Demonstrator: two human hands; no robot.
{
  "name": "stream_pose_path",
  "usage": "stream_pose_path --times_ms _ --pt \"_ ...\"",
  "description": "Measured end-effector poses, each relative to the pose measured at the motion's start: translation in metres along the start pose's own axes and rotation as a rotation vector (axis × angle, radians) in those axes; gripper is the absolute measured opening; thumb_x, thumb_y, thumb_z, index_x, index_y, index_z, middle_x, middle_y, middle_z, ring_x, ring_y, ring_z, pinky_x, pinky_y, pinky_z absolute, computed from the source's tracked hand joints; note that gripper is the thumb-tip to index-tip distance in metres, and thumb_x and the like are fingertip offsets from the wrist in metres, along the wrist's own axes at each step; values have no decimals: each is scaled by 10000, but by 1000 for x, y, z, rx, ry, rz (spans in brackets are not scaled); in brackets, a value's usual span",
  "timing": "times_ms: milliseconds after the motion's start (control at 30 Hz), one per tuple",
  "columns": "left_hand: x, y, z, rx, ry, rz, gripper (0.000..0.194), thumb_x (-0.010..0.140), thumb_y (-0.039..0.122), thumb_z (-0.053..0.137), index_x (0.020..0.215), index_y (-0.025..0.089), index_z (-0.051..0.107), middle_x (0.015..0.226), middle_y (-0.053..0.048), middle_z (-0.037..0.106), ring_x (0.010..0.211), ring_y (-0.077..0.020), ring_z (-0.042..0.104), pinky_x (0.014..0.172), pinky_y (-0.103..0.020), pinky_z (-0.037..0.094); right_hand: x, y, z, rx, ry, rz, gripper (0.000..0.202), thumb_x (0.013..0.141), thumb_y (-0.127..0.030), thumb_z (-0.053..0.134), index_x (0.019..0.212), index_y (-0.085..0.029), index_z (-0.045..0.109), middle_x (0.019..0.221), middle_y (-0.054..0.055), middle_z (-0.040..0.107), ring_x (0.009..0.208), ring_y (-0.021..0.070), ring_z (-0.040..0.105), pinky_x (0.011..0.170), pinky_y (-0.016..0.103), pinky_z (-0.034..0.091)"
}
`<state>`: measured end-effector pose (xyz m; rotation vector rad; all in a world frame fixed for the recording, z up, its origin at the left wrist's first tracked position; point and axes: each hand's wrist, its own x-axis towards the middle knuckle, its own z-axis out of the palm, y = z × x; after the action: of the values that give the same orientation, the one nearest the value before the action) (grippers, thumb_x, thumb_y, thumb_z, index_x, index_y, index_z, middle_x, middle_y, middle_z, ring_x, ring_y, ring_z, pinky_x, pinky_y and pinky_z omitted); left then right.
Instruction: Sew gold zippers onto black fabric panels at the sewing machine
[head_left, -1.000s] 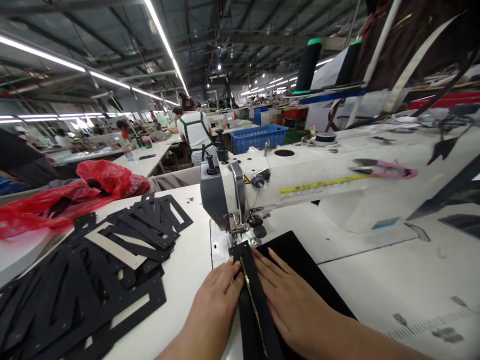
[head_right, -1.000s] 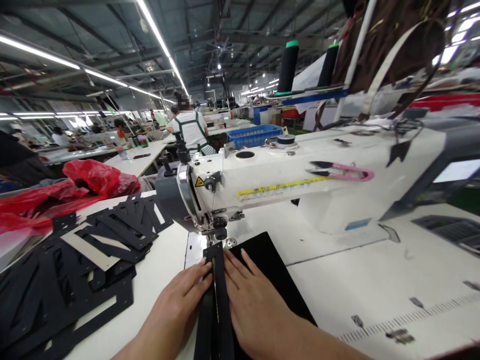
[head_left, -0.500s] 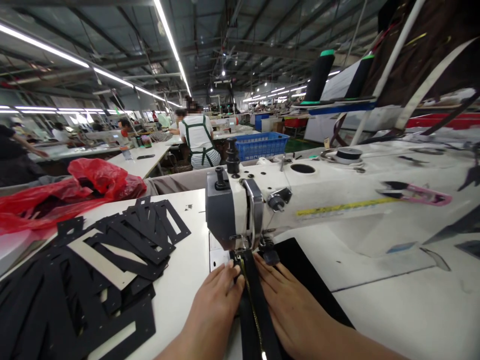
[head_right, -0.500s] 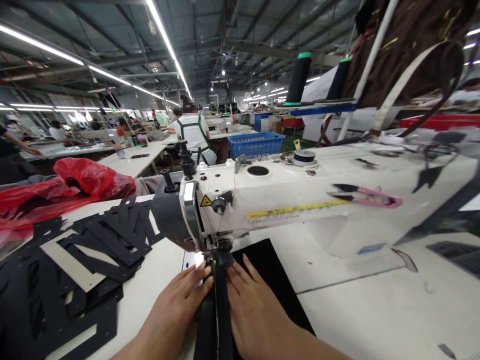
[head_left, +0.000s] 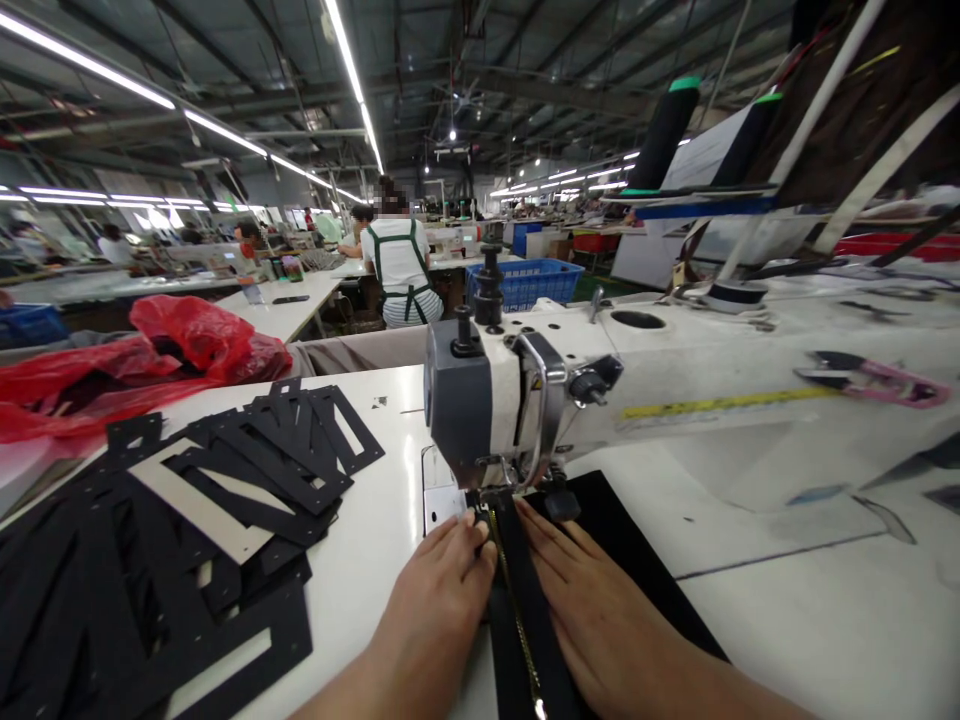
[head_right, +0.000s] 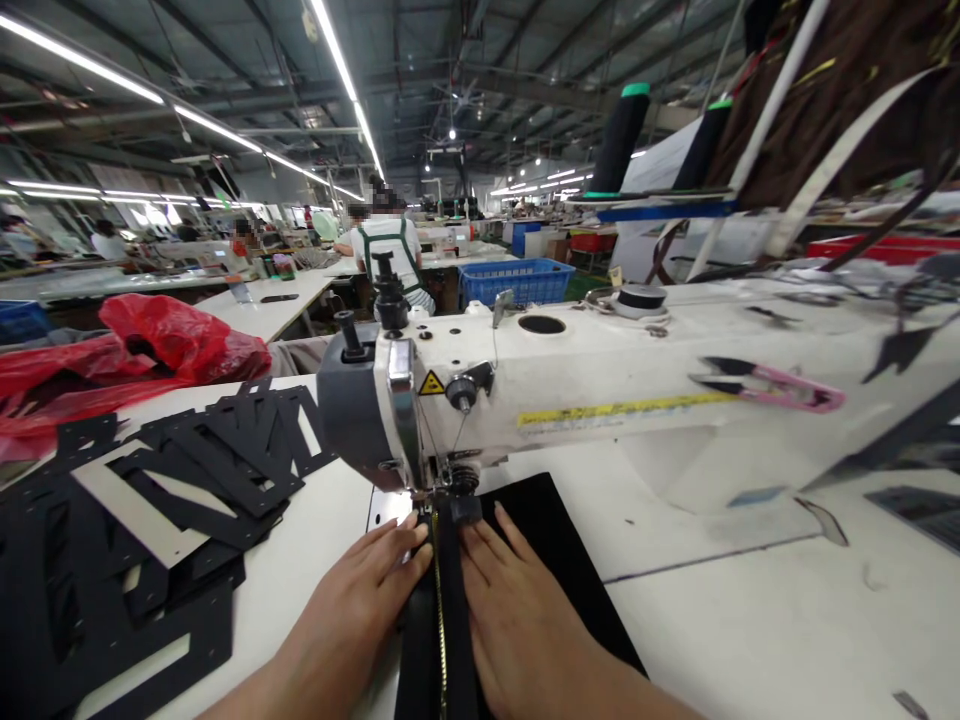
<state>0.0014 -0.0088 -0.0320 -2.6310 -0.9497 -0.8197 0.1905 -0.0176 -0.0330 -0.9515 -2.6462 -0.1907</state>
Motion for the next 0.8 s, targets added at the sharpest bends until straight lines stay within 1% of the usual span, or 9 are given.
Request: stream_pose_path --times_ms 100,200,400,500,600,700,800 --pt "1 3 -2 -10 -38 -32 229 875 56 379 965 85 588 981 -126 648 966 -236 607 840 -379 534 0 -1 -1 3 -15 17 556 787 -62 355 1341 -7 346 1320 213 432 1222 292 411 988 511 359" --pt "1 4 -2 6 -49 -37 229 860 36 396 976 91 587 998 -121 645 975 -233 602 837 -376 535 0 -2 -2 32 -29 36 543 801 -67 352 1342 -17 349 1331 207 421 1235 284 394 1006 515 331" --pt "2 0 0 68 -31 3 227 850 29 399 967 94 583 977 -129 647 935 -235 618 813 -378 544 3 -3 -4 89 -36 81 557 796 -64 380 1353 -73 354 1362 177 391 1277 266 331 1029 514 292" --pt "2 -2 -1 45 -30 7 206 849 42 420 968 90 582 973 -137 642 935 -246 615 781 -375 555 4 -4 -3 96 -21 94 543 799 -71 397 1342 -82 375 1364 165 392 1276 256 333 1036 504 284" --pt "1 -3 1 -4 -41 -15 182 851 55 446 960 93 586 967 -131 635 945 -249 603 789 -381 549 3 -3 -1 94 3 89 533 799 -65 393 1332 -83 390 1360 163 400 1273 253 340 1036 506 284" --pt "1 -4 6 -67 -77 -75 178 848 58 462 963 103 590 980 -127 618 960 -247 587 815 -389 529 6 0 -1 93 -24 76 519 807 -61 379 1325 -75 396 1368 171 388 1282 252 324 1035 506 282" --pt "3 -6 10 -100 -96 -140 179 859 65 444 944 110 595 951 -115 606 910 -226 590 803 -383 523 11 7 -3 130 -44 67 485 832 -96 386 1317 -77 404 1372 170 384 1293 246 303 1041 499 273"
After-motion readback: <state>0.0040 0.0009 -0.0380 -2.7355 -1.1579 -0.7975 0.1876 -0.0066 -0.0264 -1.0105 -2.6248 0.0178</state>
